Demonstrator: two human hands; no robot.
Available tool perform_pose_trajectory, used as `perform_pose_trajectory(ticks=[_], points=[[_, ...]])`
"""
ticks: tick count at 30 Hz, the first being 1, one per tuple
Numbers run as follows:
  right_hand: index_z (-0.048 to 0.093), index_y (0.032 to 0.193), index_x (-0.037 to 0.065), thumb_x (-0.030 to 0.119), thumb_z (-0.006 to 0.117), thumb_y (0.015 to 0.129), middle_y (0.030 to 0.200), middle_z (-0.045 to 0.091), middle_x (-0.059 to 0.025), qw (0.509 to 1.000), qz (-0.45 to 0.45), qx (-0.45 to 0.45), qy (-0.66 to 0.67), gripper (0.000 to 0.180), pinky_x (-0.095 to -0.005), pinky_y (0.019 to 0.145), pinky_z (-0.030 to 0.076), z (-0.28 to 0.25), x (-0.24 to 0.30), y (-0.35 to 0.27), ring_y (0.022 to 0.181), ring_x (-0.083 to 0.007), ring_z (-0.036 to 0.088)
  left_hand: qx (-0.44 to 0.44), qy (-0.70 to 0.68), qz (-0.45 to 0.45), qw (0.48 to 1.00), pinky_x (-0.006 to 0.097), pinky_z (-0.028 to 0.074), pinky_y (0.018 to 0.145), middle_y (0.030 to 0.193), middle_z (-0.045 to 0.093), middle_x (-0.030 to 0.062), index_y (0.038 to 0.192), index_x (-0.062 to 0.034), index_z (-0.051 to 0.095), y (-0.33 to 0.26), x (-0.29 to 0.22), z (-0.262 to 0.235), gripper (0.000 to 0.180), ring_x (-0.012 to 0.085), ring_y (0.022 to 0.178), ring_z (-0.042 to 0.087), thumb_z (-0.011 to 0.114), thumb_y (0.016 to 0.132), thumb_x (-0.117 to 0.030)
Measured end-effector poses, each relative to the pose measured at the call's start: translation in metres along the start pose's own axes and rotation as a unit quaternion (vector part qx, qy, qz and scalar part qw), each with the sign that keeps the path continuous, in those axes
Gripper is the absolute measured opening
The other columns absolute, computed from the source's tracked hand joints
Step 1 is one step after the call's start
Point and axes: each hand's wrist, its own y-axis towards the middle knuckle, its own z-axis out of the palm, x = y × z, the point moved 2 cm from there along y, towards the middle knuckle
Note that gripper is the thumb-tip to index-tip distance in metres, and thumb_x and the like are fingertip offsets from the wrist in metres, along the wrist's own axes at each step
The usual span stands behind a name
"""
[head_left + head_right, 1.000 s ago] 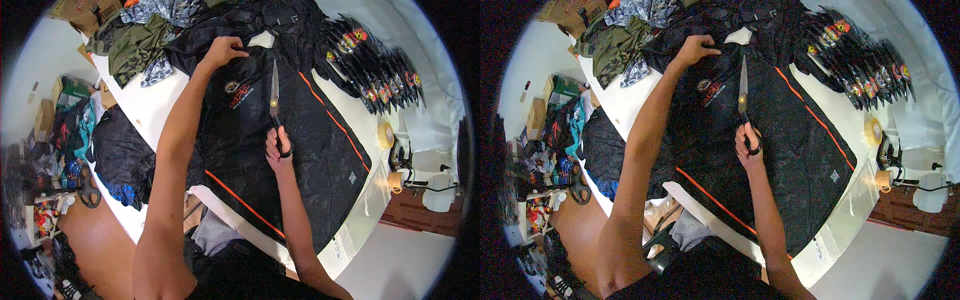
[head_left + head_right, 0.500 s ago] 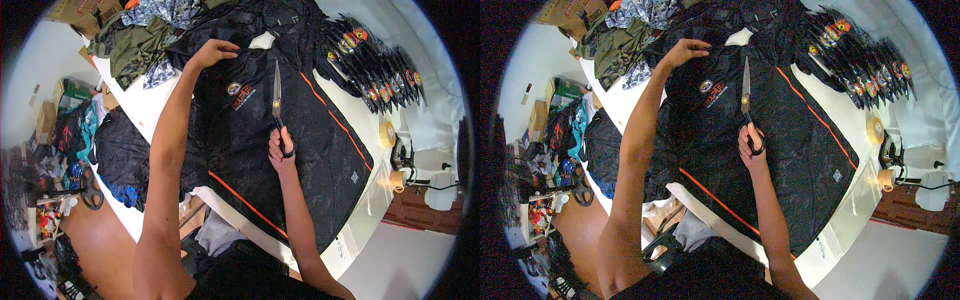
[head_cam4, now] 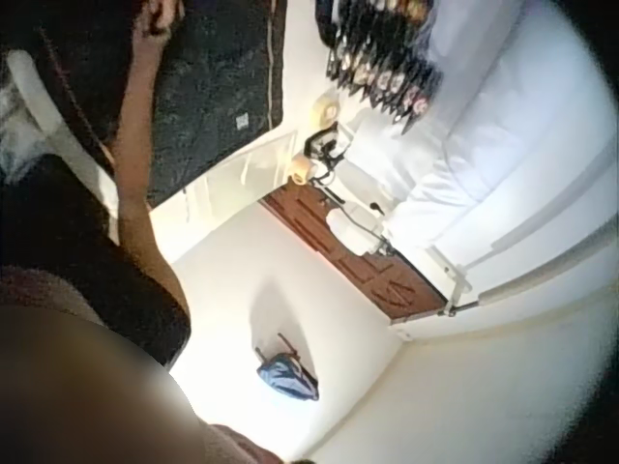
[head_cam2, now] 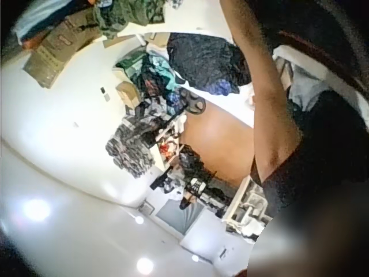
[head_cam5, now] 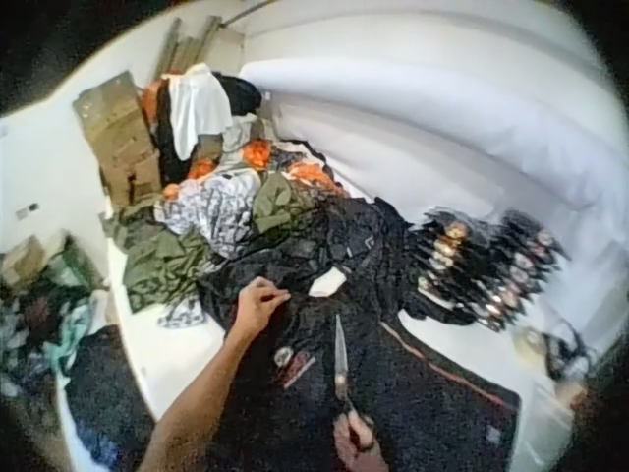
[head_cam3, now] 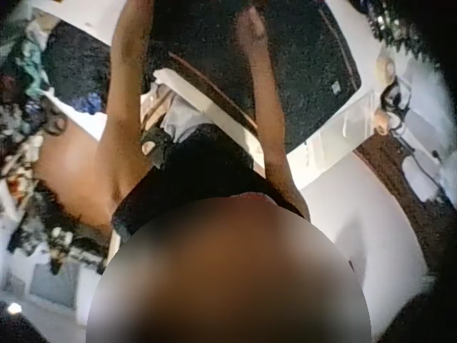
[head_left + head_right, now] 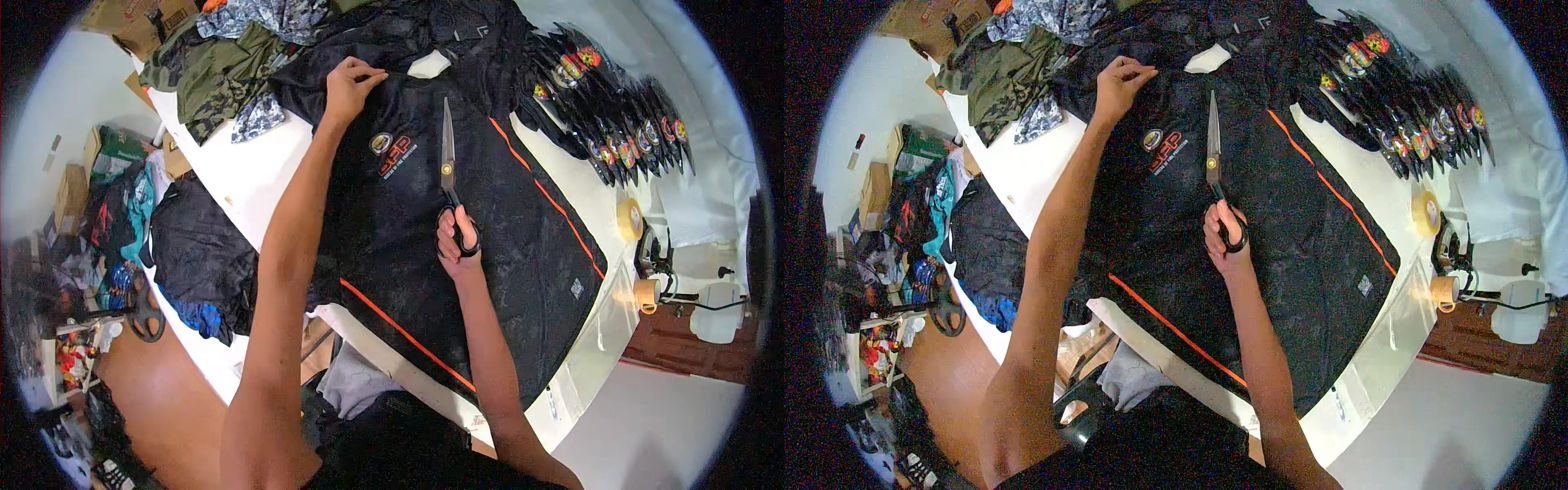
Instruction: Trimming a fabric component and excess threads from a shirt using large scissors.
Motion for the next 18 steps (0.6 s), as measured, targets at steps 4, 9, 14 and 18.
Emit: perform_pose_trajectory(ticks=[4, 9, 14, 18], points=[[0.047, 0.074, 0.009, 0.030, 0.051, 0.092, 0.060, 0.043, 0.0017, 1.000, 0.005, -0.006, -0.021, 0.029, -0.0170, 0.029, 0.025, -0.001, 0.001, 0.000, 0.034, -0.0036, 0.030, -0.057, -0.046, -0.059, 0.996, 0.027, 0.048, 0.067, 0.079, 0.067, 0.0090, 0.084, -0.0026, 0.071, -0.014, -0.015, 0.005, 0.015, 0.0184, 0.071, 0.063, 0.072, 0.074, -0.014], [0.046, 0.071, 0.009, 0.029, 0.052, 0.092, 0.057, 0.043, 0.0024, 0.992, -0.002, -0.053, -0.113, 0.030, -0.0170, 0.028, 0.024, 0.011, 0.006, -0.001, 0.033, -0.0033, 0.032, -0.029, -0.141, -0.201, 0.969, 0.025, 0.049, 0.064, 0.075, 0.068, 0.0098, 0.082, 0.0027, 0.067, -0.028, -0.005, 0.013, 0.019, 0.0127, 0.071, 0.064, 0.067, 0.081, -0.016], [0.046, 0.068, 0.009, 0.033, 0.054, 0.090, 0.050, 0.041, 0.0032, 0.973, 0.003, -0.044, -0.226, 0.034, -0.0178, 0.029, 0.025, 0.029, 0.013, 0.008, 0.033, -0.0035, 0.034, -0.020, -0.306, -0.190, 0.933, 0.026, 0.052, 0.066, 0.081, 0.065, 0.0113, 0.086, 0.0051, 0.061, -0.036, 0.013, 0.015, 0.021, 0.0170, 0.073, 0.065, 0.058, 0.090, -0.016], [0.046, 0.067, 0.009, 0.034, 0.054, 0.090, 0.048, 0.040, 0.0029, 0.966, 0.010, -0.045, -0.253, 0.035, -0.0198, 0.030, 0.026, 0.043, 0.018, 0.018, 0.032, -0.0045, 0.034, -0.024, -0.346, -0.188, 0.919, 0.026, 0.051, 0.068, 0.084, 0.065, 0.0116, 0.088, 0.0044, 0.058, -0.035, 0.014, 0.020, 0.023, 0.0171, 0.075, 0.065, 0.058, 0.090, -0.019]])
